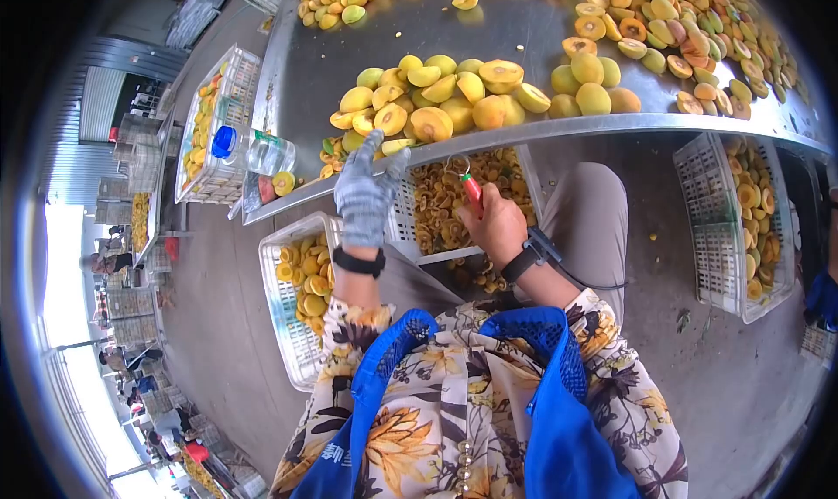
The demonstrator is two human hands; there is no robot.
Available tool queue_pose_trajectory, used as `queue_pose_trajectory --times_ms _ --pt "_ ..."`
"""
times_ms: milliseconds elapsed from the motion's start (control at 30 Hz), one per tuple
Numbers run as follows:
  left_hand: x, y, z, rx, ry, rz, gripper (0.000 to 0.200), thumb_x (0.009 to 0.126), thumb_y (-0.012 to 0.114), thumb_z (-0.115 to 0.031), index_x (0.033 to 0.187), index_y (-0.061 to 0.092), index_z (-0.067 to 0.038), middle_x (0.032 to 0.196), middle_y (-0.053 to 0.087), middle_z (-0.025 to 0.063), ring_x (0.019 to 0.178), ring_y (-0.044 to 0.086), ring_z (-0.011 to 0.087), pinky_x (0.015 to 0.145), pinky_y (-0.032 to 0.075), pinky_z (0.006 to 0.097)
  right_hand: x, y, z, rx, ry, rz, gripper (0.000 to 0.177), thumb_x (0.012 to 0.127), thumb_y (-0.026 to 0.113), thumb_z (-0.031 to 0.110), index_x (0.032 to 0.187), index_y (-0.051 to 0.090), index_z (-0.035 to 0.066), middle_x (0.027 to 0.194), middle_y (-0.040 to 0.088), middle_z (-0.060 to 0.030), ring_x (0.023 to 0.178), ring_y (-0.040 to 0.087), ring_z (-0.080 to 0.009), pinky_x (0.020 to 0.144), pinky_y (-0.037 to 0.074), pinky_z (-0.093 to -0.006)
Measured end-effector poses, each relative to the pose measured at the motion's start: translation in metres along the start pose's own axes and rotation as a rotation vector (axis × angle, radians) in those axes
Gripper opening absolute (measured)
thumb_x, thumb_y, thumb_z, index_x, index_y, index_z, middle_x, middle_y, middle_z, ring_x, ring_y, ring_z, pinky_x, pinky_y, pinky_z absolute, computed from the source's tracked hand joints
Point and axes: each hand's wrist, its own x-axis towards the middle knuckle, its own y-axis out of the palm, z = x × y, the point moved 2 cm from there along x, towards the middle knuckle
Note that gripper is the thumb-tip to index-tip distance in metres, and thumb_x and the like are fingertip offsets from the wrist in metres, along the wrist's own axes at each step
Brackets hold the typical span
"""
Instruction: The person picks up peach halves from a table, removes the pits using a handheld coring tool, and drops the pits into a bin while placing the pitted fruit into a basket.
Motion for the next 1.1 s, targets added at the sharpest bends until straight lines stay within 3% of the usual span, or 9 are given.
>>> queue_pose_trajectory --times_ms 67,267,467,533,600,767,833,933,1100 --pt "0.025 0.023 0.020 0.268 -0.254 0.414 0.053 0.071 0.067 -0.046 0.107 0.061 -0.007 0.096 0.063 0.0168 0.090 0.060 0.0329 0.080 0.047 0.0404 -0.005 0.003 0.003 0.052 0.023 0.068 0.031 0.072 0.070 0.025 0.078 0.048 0.003 0.058 0.054 -0.0176 0.058 0.056 -0.0376 0.051 0.043 -0.0422" --pt "0.050 0.063 0.070 0.096 -0.332 0.717 0.050 0.069 0.069 -0.043 0.103 0.064 -0.007 0.095 0.065 0.0136 0.088 0.061 0.0297 0.080 0.047 0.0367 -0.015 -0.001 0.008 0.142 -0.046 0.116 0.030 0.072 0.068 0.023 0.077 0.047 0.002 0.057 0.050 -0.0198 0.057 0.053 -0.0397 0.052 0.042 -0.0419" --pt "0.024 0.040 0.072 -0.393 -0.304 0.256 0.023 0.073 0.072 -0.012 0.092 0.064 -0.002 0.084 0.065 0.0048 0.072 0.060 0.0141 0.067 0.049 0.0266 0.004 -0.018 0.016 0.362 -0.033 -0.008 0.028 0.073 0.066 0.021 0.086 0.054 -0.001 0.066 0.057 -0.0208 0.064 0.058 -0.0362 0.058 0.045 -0.0390" --pt "0.020 0.030 0.066 -0.915 -0.758 0.147 0.018 0.076 0.069 -0.008 0.092 0.063 -0.002 0.084 0.064 0.0038 0.073 0.058 0.0126 0.068 0.048 0.0253 0.017 -0.018 0.021 0.451 0.034 0.048 0.030 0.074 0.066 0.021 0.089 0.054 -0.002 0.067 0.056 -0.0193 0.062 0.058 -0.0322 0.060 0.045 -0.0368" --pt "0.014 0.038 0.072 -0.822 -0.669 0.106 0.015 0.078 0.065 -0.003 0.091 0.062 0.001 0.083 0.064 0.0062 0.069 0.057 0.0133 0.067 0.048 0.0271 0.029 -0.017 0.030 0.479 0.046 0.025 0.031 0.074 0.066 0.022 0.091 0.054 -0.002 0.068 0.056 -0.0191 0.062 0.056 -0.0308 0.061 0.045 -0.0359" --pt "0.028 0.008 0.020 -0.204 0.060 -0.144 0.022 0.081 0.062 -0.027 0.087 0.062 -0.006 0.076 0.062 0.0104 0.070 0.061 0.0274 0.064 0.048 0.0350 0.041 -0.013 0.029 0.568 -0.020 -0.089 0.018 0.077 0.064 0.013 0.089 0.056 0.001 0.067 0.056 -0.0044 0.060 0.051 -0.0131 0.058 0.045 -0.0278" --pt "0.033 -0.018 -0.012 -0.124 0.054 0.077 0.027 0.075 0.068 -0.031 0.071 0.063 -0.005 0.062 0.060 0.0111 0.058 0.058 0.0292 0.054 0.047 0.0351 0.028 -0.020 0.029 0.762 0.256 0.124 0.018 0.078 0.062 0.010 0.091 0.055 0.001 0.065 0.054 -0.0022 0.050 0.049 -0.0088 0.047 0.041 -0.0246" --pt "0.035 -0.023 -0.031 -0.067 0.124 0.132 0.038 0.074 0.066 -0.041 0.062 0.062 -0.005 0.056 0.057 0.0126 0.053 0.056 0.0298 0.051 0.046 0.0368 0.029 -0.004 0.001 0.566 0.103 -0.026 0.021 0.077 0.063 0.011 0.094 0.054 0.001 0.063 0.053 -0.0023 0.049 0.048 -0.0077 0.046 0.039 -0.0241" --pt "0.029 -0.023 -0.033 0.050 0.183 0.218 0.046 0.076 0.060 -0.049 0.056 0.061 -0.007 0.051 0.053 0.0109 0.050 0.055 0.0283 0.049 0.044 0.0382 0.024 -0.010 0.016 0.559 0.168 0.084 0.025 0.076 0.064 0.014 0.095 0.055 0.001 0.064 0.053 -0.0030 0.056 0.050 -0.0095 0.053 0.042 -0.0255"
